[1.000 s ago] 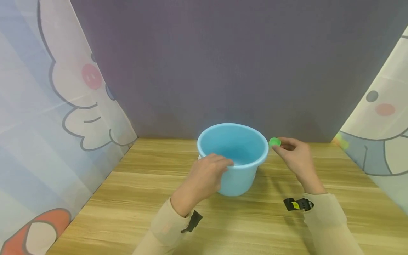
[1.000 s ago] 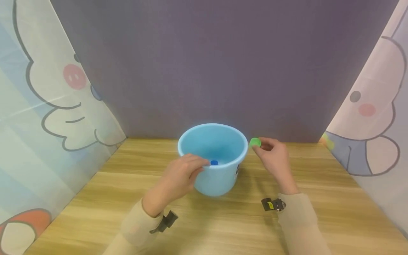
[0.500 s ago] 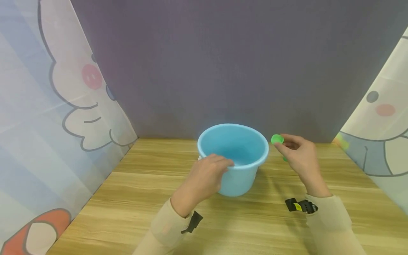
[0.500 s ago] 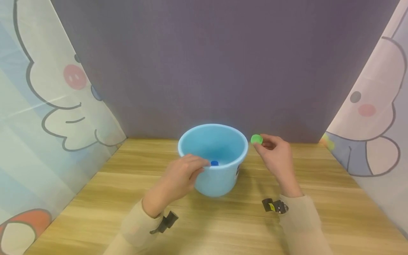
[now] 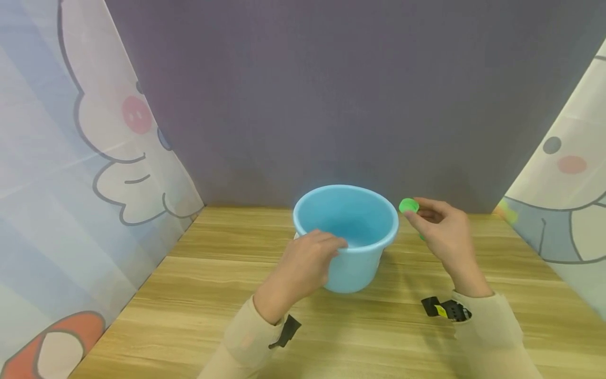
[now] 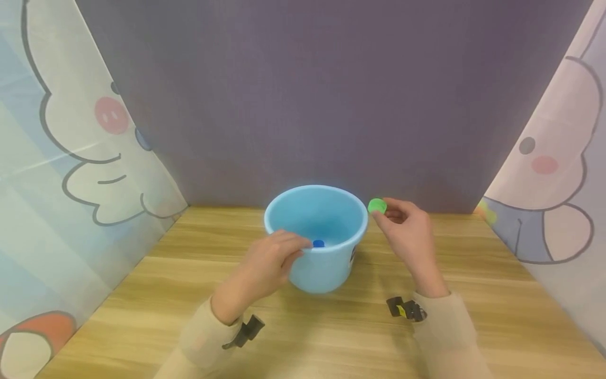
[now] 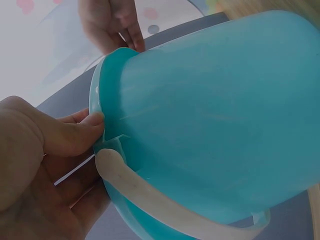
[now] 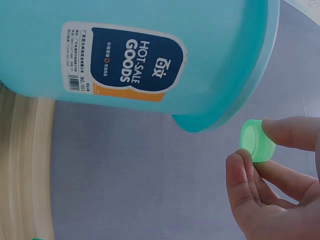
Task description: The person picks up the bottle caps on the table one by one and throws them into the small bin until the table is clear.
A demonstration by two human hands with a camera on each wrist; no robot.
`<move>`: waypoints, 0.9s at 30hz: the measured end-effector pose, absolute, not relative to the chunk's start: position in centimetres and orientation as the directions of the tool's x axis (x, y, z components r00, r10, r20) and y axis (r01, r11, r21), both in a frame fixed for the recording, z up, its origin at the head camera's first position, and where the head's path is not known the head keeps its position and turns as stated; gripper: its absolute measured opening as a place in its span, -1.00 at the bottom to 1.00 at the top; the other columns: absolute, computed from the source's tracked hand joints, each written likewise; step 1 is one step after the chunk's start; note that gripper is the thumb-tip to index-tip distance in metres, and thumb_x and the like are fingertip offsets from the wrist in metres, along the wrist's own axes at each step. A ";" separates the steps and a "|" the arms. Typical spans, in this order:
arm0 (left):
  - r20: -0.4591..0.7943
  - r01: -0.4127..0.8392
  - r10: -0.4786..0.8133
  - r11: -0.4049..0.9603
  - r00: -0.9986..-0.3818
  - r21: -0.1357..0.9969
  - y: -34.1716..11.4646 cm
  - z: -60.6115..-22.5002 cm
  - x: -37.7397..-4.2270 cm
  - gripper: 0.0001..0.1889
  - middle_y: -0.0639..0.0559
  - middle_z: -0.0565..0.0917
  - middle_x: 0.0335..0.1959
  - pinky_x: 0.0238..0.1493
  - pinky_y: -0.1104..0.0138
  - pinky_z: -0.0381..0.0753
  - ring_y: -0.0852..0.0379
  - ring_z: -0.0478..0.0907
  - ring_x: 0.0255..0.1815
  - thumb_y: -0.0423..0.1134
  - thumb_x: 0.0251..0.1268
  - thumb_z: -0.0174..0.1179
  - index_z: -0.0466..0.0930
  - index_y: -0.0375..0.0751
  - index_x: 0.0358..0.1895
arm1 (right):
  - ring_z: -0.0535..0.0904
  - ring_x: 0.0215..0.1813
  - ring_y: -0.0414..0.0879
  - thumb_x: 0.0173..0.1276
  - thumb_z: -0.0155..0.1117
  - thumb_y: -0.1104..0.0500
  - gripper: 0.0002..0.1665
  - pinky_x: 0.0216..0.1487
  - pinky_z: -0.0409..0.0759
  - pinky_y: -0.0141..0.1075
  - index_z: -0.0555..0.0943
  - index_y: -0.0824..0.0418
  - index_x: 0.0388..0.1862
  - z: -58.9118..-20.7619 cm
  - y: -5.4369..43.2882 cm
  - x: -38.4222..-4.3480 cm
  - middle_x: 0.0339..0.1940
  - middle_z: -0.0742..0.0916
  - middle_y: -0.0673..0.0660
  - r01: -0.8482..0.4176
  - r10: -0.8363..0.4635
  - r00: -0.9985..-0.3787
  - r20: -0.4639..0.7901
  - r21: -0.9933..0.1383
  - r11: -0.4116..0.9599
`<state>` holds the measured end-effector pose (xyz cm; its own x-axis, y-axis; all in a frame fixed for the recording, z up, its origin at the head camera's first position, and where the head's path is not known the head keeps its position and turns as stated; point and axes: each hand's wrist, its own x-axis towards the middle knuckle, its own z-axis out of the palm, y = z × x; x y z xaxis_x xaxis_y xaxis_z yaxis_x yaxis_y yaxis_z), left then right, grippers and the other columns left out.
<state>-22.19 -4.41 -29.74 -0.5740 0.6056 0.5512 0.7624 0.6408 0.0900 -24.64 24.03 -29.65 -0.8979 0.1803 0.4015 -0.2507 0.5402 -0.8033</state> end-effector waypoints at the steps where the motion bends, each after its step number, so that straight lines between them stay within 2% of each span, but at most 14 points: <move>1: 0.551 0.762 0.605 0.641 -0.575 0.091 -4.4 -29.8 -22.2 -0.71 0.08 0.77 -0.17 -0.18 0.23 0.71 0.06 0.67 -0.13 -0.52 0.20 0.34 0.74 -0.12 -0.07 | 0.58 -0.16 -0.40 0.38 0.41 -0.09 -0.34 -0.28 0.58 -0.49 0.59 0.25 0.32 -29.6 23.9 -24.6 -0.02 0.72 0.18 -0.254 0.176 -0.898 0.403 -0.802 0.541; 7: 0.548 0.758 0.603 0.646 -0.580 0.091 -4.4 -29.8 -22.2 -0.71 0.08 0.77 -0.16 -0.21 0.24 0.71 0.06 0.67 -0.13 -0.52 0.20 0.33 0.74 -0.12 -0.06 | 0.60 -0.14 -0.39 0.38 0.40 -0.09 -0.37 -0.19 0.58 -0.52 0.61 0.23 0.30 -29.5 23.4 -24.4 0.01 0.73 0.21 -0.277 0.159 -0.891 0.425 -0.787 0.552; 20: 0.551 0.756 0.599 0.648 -0.581 0.093 -4.5 -29.8 -22.0 -0.71 0.08 0.77 -0.17 -0.23 0.24 0.71 0.06 0.67 -0.13 -0.52 0.21 0.34 0.74 -0.12 -0.07 | 0.59 -0.15 -0.41 0.41 0.39 -0.02 -0.44 -0.18 0.59 -0.58 0.63 0.27 0.26 -29.3 22.3 -24.1 0.04 0.71 0.22 -0.331 0.103 -0.883 0.458 -0.762 0.556; 27: 0.541 0.757 0.603 0.645 -0.586 0.101 -4.4 -29.7 -22.0 -0.70 0.08 0.77 -0.14 -0.16 0.23 0.71 0.06 0.67 -0.10 -0.52 0.21 0.33 0.74 -0.12 -0.05 | 0.61 -0.17 -0.45 0.40 0.41 0.05 -0.47 -0.16 0.60 -0.60 0.64 0.33 0.23 -29.1 21.6 -24.2 0.02 0.70 0.25 -0.382 0.070 -0.869 0.489 -0.755 0.534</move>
<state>-22.02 -4.40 -29.72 -0.5861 0.6031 0.5411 0.7572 0.6454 0.1009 -24.17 21.57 -29.13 -0.8694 0.0700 0.4891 -0.3815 0.5339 -0.7546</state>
